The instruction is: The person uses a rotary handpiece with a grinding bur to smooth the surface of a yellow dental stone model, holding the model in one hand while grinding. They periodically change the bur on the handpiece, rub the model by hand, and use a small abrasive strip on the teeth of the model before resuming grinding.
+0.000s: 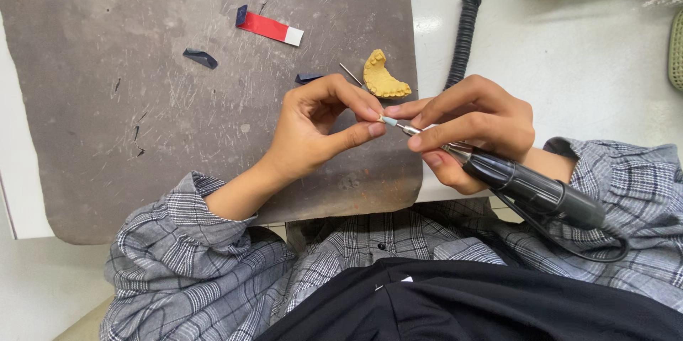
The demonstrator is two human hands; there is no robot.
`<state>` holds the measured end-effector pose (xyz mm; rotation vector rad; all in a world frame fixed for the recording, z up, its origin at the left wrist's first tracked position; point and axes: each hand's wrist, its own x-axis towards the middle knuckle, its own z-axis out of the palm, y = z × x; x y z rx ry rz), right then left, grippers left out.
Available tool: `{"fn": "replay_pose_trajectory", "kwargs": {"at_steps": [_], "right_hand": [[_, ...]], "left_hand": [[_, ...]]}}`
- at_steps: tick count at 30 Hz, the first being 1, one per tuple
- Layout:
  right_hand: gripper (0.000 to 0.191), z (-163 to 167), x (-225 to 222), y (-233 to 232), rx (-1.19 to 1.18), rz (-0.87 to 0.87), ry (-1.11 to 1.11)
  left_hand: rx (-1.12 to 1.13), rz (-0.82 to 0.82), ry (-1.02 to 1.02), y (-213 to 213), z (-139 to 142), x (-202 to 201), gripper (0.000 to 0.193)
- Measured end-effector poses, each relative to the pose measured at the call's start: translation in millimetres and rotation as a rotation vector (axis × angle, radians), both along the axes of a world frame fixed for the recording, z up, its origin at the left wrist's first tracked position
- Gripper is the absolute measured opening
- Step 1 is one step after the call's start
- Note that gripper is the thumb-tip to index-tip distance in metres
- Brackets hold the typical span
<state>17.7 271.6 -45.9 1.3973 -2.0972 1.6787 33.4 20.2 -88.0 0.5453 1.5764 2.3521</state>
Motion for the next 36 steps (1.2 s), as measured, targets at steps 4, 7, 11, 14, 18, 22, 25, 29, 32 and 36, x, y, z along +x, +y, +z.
{"fn": "replay_pose_trajectory", "kwargs": {"at_steps": [4,7,11,14,18,22,25,29,32,36], "right_hand": [[0.012,-0.6,-2.1,0.7,-0.013,-0.004,-0.006],[0.012,-0.7,-2.3,1.2,-0.024,-0.008,-0.010],[0.012,0.7,-1.2,2.5,-0.019,-0.015,-0.014],[0.013,1.9,-1.3,3.0,-0.018,-0.011,-0.022],[0.013,1.7,-1.5,1.8,-0.030,-0.022,-0.009],[0.013,3.4,-1.7,4.3,-0.004,-0.027,-0.007],[0.012,3.2,-2.7,4.3,-0.003,-0.021,-0.013],[0.012,4.3,-2.9,3.7,0.008,-0.020,-0.015],[0.010,9.4,-2.5,9.6,0.079,-0.001,-0.067],[0.010,9.8,-3.8,13.2,0.076,-0.001,-0.112]], "left_hand": [[0.009,-0.013,-0.003,0.1,1.9,-1.2,0.017],[0.020,-0.019,-0.014,1.3,2.1,-2.1,0.017],[0.032,-0.033,-0.027,2.5,1.8,-3.1,0.018],[0.036,-0.043,-0.048,2.0,2.0,-3.4,0.018],[0.042,-0.047,-0.064,2.5,2.5,-3.2,0.018],[0.044,-0.048,-0.067,3.5,4.3,-4.2,0.017],[0.040,-0.047,-0.071,3.1,5.1,-4.6,0.017],[0.036,-0.050,-0.065,2.7,5.6,-4.9,0.017],[0.040,-0.055,-0.076,2.7,6.0,-4.7,0.017],[0.045,-0.061,-0.091,2.2,6.3,-4.5,0.016]]}}
